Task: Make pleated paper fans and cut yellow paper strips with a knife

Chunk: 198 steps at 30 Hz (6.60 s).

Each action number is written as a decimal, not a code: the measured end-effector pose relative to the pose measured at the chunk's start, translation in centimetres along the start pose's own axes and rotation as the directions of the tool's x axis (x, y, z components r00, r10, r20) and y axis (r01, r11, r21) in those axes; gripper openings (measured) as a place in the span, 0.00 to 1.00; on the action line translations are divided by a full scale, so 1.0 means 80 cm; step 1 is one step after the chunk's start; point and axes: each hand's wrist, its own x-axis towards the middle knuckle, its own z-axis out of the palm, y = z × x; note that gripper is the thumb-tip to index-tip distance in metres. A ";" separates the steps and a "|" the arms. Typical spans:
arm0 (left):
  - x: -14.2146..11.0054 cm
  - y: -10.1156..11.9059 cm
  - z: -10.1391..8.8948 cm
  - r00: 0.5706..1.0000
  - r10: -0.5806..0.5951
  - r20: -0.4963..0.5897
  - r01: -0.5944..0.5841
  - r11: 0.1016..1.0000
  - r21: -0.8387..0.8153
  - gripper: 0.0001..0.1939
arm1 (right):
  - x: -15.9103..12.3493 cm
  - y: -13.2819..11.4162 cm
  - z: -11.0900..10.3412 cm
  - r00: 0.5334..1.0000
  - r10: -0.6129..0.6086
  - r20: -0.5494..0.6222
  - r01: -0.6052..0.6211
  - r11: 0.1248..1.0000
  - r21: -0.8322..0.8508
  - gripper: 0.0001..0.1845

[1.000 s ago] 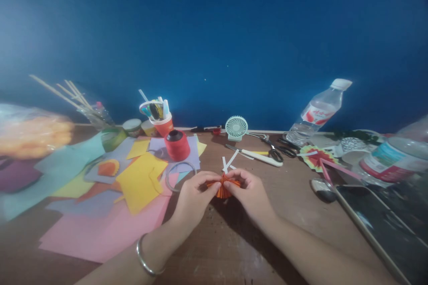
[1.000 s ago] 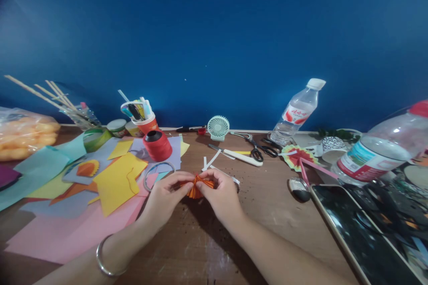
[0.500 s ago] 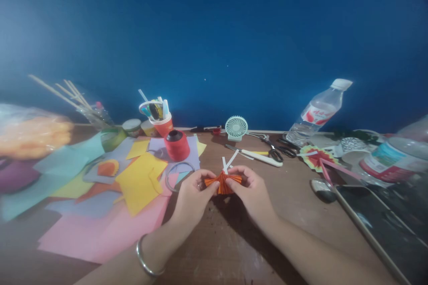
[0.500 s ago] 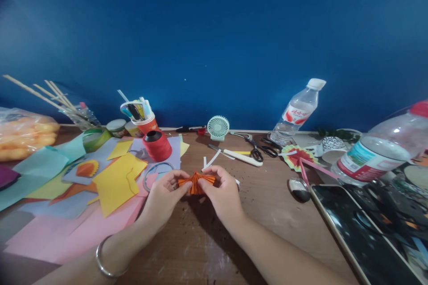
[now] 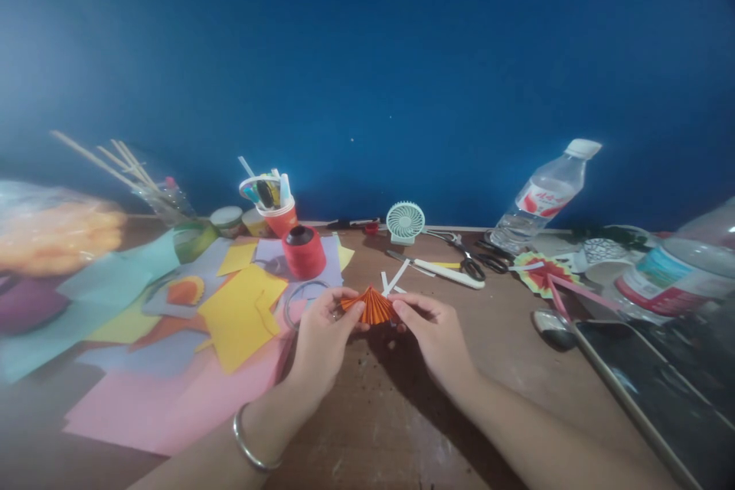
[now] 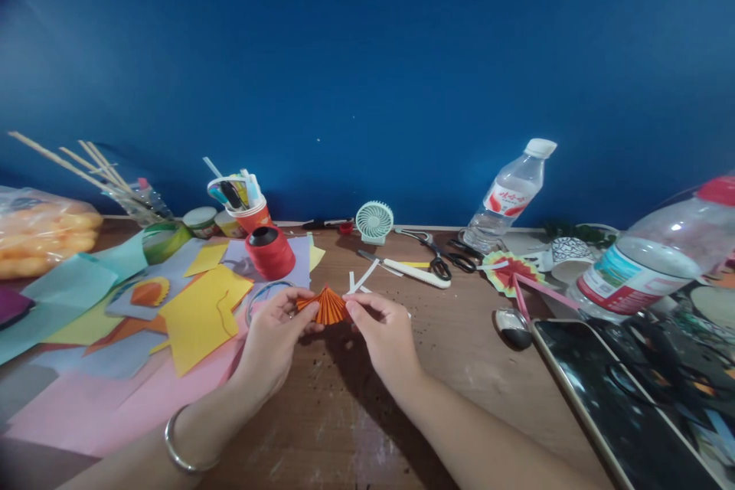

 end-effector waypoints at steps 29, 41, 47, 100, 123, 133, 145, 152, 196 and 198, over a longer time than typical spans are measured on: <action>-0.010 0.003 0.003 0.986 -0.011 0.169 0.005 0.999 0.032 0.08 | -0.003 -0.003 0.006 0.986 0.087 0.140 -0.116 0.971 0.211 0.08; 0.000 0.000 -0.002 0.999 -0.016 0.051 0.017 1.000 -0.021 0.12 | 0.004 0.005 0.001 1.000 0.007 -0.007 -0.006 0.979 0.206 0.09; 0.000 0.005 -0.002 1.000 0.015 -0.005 -0.016 0.999 -0.035 0.13 | 0.006 -0.005 0.000 0.999 0.031 -0.036 -0.023 0.980 0.197 0.13; -0.001 0.008 -0.002 0.989 -0.085 0.123 0.112 0.967 -0.229 0.12 | 0.014 -0.009 -0.006 0.995 0.030 0.099 -0.029 1.000 -0.005 0.14; 0.004 0.008 -0.002 0.938 -0.193 0.288 0.272 0.925 -0.266 0.17 | -0.007 -0.016 0.002 0.990 -0.089 0.105 0.115 0.955 -0.274 0.06; 0.005 0.004 -0.003 0.934 -0.159 0.320 0.249 0.931 -0.267 0.15 | -0.004 -0.010 0.003 0.987 -0.028 0.157 0.047 0.992 -0.114 0.10; -0.006 0.008 -0.004 0.965 0.210 0.159 -0.232 0.963 0.135 0.22 | -0.006 -0.013 0.002 0.981 -0.114 0.157 0.159 0.937 -0.310 0.08; -0.011 0.019 -0.009 0.719 0.499 0.485 -0.695 0.485 0.531 0.07 | -0.009 -0.013 0.005 0.966 -0.130 0.224 0.211 0.896 -0.391 0.06; -0.014 0.006 -0.005 0.904 0.224 0.364 -0.366 0.845 0.390 0.05 | 0.108 -0.032 -0.152 0.954 -0.281 -0.106 -0.062 0.162 -0.985 0.11; -0.014 0.006 -0.005 0.901 0.237 0.363 -0.375 0.845 0.381 0.05 | 0.108 -0.027 -0.151 0.961 -0.255 -0.105 -0.082 0.101 -0.992 0.12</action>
